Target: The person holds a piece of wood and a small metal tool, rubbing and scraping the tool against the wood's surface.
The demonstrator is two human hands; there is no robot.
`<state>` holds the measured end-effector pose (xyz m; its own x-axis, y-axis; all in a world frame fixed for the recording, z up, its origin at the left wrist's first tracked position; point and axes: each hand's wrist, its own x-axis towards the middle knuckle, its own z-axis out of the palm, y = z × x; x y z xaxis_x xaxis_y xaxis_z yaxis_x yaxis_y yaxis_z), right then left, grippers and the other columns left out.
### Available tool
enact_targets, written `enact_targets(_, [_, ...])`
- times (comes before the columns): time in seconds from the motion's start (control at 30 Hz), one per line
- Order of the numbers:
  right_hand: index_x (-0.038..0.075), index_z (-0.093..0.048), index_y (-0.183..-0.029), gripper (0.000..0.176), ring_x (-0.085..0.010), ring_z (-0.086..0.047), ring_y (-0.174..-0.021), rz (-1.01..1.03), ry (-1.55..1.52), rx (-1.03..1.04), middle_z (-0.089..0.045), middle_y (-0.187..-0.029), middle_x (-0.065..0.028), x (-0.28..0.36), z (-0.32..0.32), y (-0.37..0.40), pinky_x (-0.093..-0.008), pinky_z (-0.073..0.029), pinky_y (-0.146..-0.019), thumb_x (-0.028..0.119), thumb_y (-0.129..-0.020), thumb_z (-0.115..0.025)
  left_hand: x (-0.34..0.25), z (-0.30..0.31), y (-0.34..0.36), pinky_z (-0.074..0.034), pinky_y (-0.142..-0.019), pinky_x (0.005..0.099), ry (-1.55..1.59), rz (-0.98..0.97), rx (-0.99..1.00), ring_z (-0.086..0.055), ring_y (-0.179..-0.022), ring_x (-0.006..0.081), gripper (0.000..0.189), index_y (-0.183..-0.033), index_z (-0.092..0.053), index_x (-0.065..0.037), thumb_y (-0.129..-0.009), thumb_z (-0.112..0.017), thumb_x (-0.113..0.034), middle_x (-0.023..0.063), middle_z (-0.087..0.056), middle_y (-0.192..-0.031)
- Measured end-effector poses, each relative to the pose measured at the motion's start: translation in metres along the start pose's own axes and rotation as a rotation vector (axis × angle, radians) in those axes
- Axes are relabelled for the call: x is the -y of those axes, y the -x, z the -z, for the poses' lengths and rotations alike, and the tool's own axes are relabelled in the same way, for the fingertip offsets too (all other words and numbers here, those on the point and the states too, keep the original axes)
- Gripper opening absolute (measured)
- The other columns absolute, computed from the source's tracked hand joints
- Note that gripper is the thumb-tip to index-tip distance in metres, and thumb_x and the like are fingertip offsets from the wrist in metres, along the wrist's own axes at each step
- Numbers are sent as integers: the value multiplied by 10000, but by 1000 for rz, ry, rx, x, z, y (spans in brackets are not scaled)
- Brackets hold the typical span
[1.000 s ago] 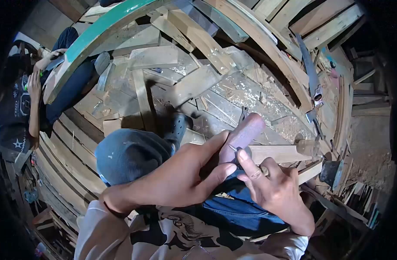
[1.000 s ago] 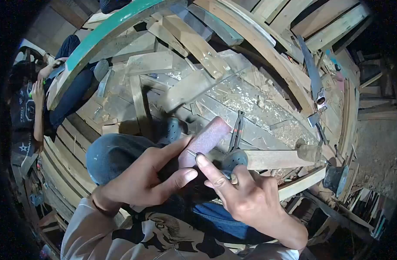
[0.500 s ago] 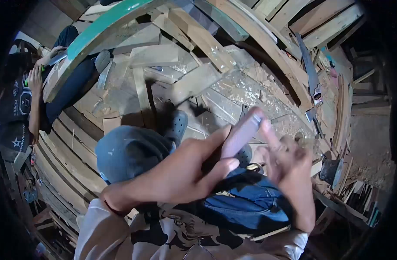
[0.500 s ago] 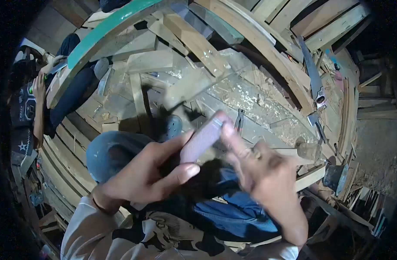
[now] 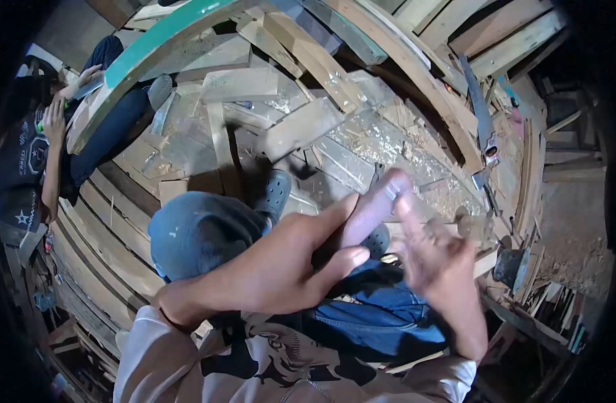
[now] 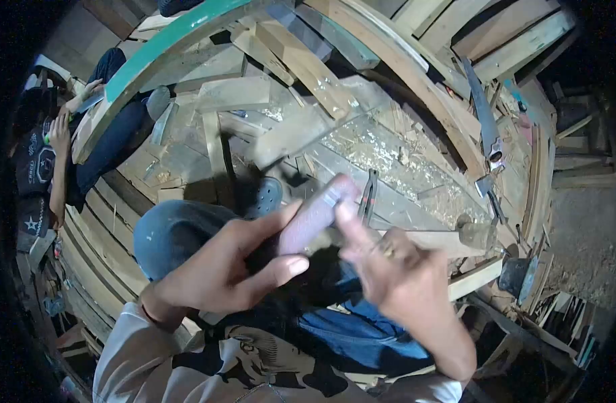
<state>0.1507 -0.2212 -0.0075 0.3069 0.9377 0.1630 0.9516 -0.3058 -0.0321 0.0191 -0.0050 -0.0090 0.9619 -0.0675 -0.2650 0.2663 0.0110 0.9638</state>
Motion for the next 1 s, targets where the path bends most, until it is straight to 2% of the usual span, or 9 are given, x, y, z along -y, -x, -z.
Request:
enact_targets(0.17, [171,-511,-1447,671,-96,-361,-421,-78,-58,-61,-466,-585,-18,-6,1,-6,-322,-317,-331,326,-839,-750,-5,2,-1,-403,-988,302,27,69,-3,-523,-1145,130,605,-1441,-345,106,-965,-626,-141,227,-629,-1207])
enact_targets(0.3, [148,-552,-1414,610,-101,-421,-435,66,-31,73,-470,-591,-4,11,15,-4,-299,-330,-361,307,-856,-740,1,1,1,-366,-1053,323,9,-5,-7,-520,-1218,175,606,-1445,-345,96,-965,-624,-147,229,-605,-1271])
enact_targets(0.4, [184,-545,-1424,627,-97,-400,-432,-87,-94,-35,-416,-577,1,5,5,-6,-271,-345,-392,289,-842,-754,3,-1,4,-367,-1046,315,-50,-46,-54,-519,-1198,164,611,-1454,-335,93,-969,-617,-148,230,-608,-1248])
enact_targets(0.5, [171,-560,-1407,595,-118,-434,-448,89,-142,16,-419,-585,-9,15,13,-6,-285,-362,-357,233,-846,-747,1,3,-1,-381,-1019,302,-58,-53,-53,-511,-1152,135,620,-1461,-326,92,-970,-617,-151,211,-619,-1216])
enact_targets(0.57, [190,-558,-1413,628,-105,-426,-465,-122,-46,12,-450,-611,-8,0,10,-10,-269,-371,-399,258,-825,-768,5,0,-1,-402,-983,290,-5,-70,-79,-509,-1088,109,639,-1469,-312,91,-970,-623,-160,189,-640,-1159])
enact_targets(0.67, [164,-577,-1391,574,-112,-448,-474,54,-53,-23,-482,-652,-23,16,7,-2,-300,-342,-348,244,-848,-745,-3,3,2,-413,-957,285,0,1,-42,-513,-1068,108,641,-1468,-305,99,-970,-622,-153,187,-634,-1145])
enact_targets(0.8, [198,-535,-1435,643,-82,-408,-471,-158,-108,25,-486,-668,2,1,1,0,-275,-297,-457,310,-839,-751,3,-2,3,-423,-943,285,-8,8,-42,-527,-1060,109,631,-1464,-313,96,-968,-623,-142,181,-639,-1138])
enact_targets(0.9, [224,-539,-1431,656,-93,-400,-464,43,-23,12,-475,-666,-1,21,10,2,-275,-277,-435,313,-821,-762,-3,3,2,-390,-1005,291,37,32,0,-507,-1141,122,620,-1462,-318,96,-969,-616,-133,204,-617,-1228])
enact_targets(1.0, [222,-556,-1418,643,-93,-407,-454,-58,14,12,-508,-691,-22,7,7,2,-272,-263,-402,326,-818,-762,6,-4,2,-371,-1030,294,-39,-53,-70,-482,-1179,121,624,-1465,-314,95,-969,-615,-135,214,-598,-1273])
